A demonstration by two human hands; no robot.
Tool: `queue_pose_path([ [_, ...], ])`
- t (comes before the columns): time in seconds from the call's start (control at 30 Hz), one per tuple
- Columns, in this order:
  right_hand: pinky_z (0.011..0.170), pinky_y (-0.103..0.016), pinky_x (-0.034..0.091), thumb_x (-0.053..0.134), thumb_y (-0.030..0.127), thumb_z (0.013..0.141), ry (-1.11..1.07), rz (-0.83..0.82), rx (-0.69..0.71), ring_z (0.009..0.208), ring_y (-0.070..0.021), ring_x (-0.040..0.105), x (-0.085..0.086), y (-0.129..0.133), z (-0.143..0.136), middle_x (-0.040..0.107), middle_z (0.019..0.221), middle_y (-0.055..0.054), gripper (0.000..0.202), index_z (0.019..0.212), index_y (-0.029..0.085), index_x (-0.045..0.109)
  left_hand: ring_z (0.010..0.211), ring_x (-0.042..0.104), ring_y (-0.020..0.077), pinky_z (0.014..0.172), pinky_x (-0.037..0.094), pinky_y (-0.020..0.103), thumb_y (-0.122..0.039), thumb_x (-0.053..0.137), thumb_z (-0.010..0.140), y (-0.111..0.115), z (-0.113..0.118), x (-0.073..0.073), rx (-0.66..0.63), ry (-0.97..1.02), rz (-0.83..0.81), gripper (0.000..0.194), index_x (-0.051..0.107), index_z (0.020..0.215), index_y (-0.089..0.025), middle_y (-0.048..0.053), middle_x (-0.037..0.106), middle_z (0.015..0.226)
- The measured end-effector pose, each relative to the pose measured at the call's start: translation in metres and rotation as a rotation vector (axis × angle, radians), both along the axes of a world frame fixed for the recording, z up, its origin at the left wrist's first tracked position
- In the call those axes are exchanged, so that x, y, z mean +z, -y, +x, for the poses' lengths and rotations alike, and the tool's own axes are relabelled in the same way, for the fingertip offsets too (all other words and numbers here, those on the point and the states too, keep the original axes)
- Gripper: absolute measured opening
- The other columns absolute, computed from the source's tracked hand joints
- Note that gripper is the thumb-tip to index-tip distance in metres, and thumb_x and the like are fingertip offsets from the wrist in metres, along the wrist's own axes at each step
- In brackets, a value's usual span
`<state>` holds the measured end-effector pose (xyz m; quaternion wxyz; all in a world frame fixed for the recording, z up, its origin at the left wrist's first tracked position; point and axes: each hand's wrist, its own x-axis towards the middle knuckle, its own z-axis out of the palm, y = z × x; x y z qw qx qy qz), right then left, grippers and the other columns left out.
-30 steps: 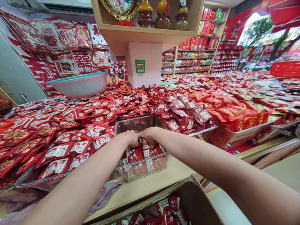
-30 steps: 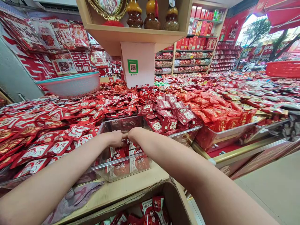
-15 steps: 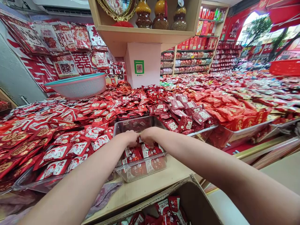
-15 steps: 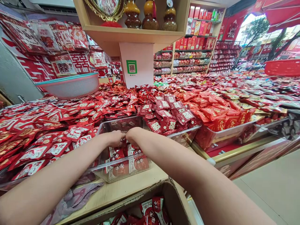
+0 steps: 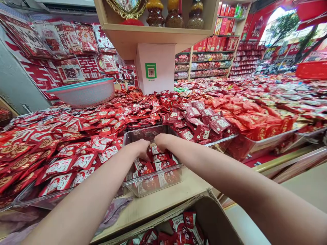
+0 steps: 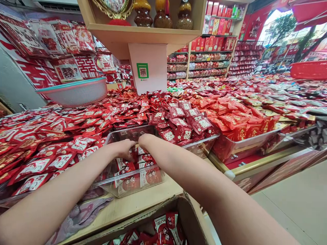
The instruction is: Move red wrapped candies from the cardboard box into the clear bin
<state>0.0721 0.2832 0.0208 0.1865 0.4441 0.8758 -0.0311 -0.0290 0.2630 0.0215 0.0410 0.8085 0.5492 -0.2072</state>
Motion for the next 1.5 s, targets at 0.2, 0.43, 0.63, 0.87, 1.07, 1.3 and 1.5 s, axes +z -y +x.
queue_pose_path([
  [0.2,0.072,-0.020,0.043,0.067,0.015,0.054,0.010,0.015,-0.061,0.085,-0.0197,0.058,-0.005,0.001,-0.002,0.064,0.084,-0.015,0.038,0.087,-0.002,0.062,0.076,0.058,0.0139,0.068,0.047,0.030,-0.037,0.059,0.070,0.001,0.000,0.004,-0.046,0.051,-0.059,0.033,0.056,0.094,-0.015,0.003,0.061,0.089],
  [0.43,0.062,-0.020,0.044,0.061,0.014,0.061,-0.061,0.045,-0.081,0.078,-0.0175,0.058,-0.010,-0.001,-0.003,0.065,0.077,-0.005,0.026,0.086,0.014,0.065,0.084,0.056,0.0150,0.072,0.046,0.035,-0.030,0.047,0.081,0.000,-0.001,0.001,-0.036,0.018,-0.020,0.025,0.053,0.100,-0.015,0.005,0.057,0.099],
  [0.63,0.061,-0.022,0.044,0.062,0.018,0.061,-0.074,0.015,-0.073,0.076,-0.0193,0.058,-0.012,0.000,0.000,0.064,0.073,-0.005,0.022,0.082,0.015,0.066,0.089,0.054,0.0160,0.076,0.045,0.036,-0.029,0.048,0.080,-0.001,-0.001,-0.006,-0.020,-0.034,-0.004,0.024,0.053,0.101,-0.017,0.005,0.055,0.103],
  [0.87,0.072,-0.032,0.045,0.047,0.033,0.080,-0.121,-0.029,-0.024,0.083,-0.0147,0.055,-0.003,0.010,0.008,0.057,0.095,-0.006,0.031,0.099,0.010,0.054,0.093,0.053,0.0173,0.077,0.045,0.037,-0.029,0.049,0.080,-0.003,0.002,-0.007,0.010,-0.026,0.044,0.028,0.050,0.106,-0.018,0.006,0.053,0.108],
  [1.07,0.062,-0.023,0.044,0.056,0.015,0.067,-0.122,-0.008,-0.088,0.078,-0.0173,0.058,0.002,0.015,0.007,0.064,0.085,-0.004,0.025,0.091,0.017,0.065,0.092,0.054,0.0171,0.076,0.045,0.037,-0.029,0.048,0.080,0.002,0.001,-0.003,0.118,-0.060,0.074,0.029,0.049,0.106,-0.017,0.006,0.053,0.108],
  [1.3,0.062,-0.022,0.044,0.059,0.008,0.061,-0.102,0.014,-0.005,0.076,-0.0175,0.058,0.005,0.018,0.004,0.065,0.082,-0.008,0.029,0.089,0.012,0.065,0.090,0.055,0.0167,0.074,0.046,0.036,-0.029,0.049,0.080,0.005,0.002,-0.003,0.230,-0.142,0.072,0.028,0.050,0.105,-0.016,0.006,0.054,0.105],
  [1.5,0.068,-0.022,0.043,0.061,0.004,0.058,-0.104,0.006,-0.067,0.078,-0.0179,0.058,0.011,0.018,-0.002,0.065,0.083,-0.009,0.029,0.086,0.007,0.066,0.091,0.054,0.0169,0.075,0.046,0.036,-0.029,0.049,0.080,0.008,0.006,-0.001,0.193,-0.152,0.048,0.028,0.051,0.104,-0.016,0.006,0.054,0.105],
])
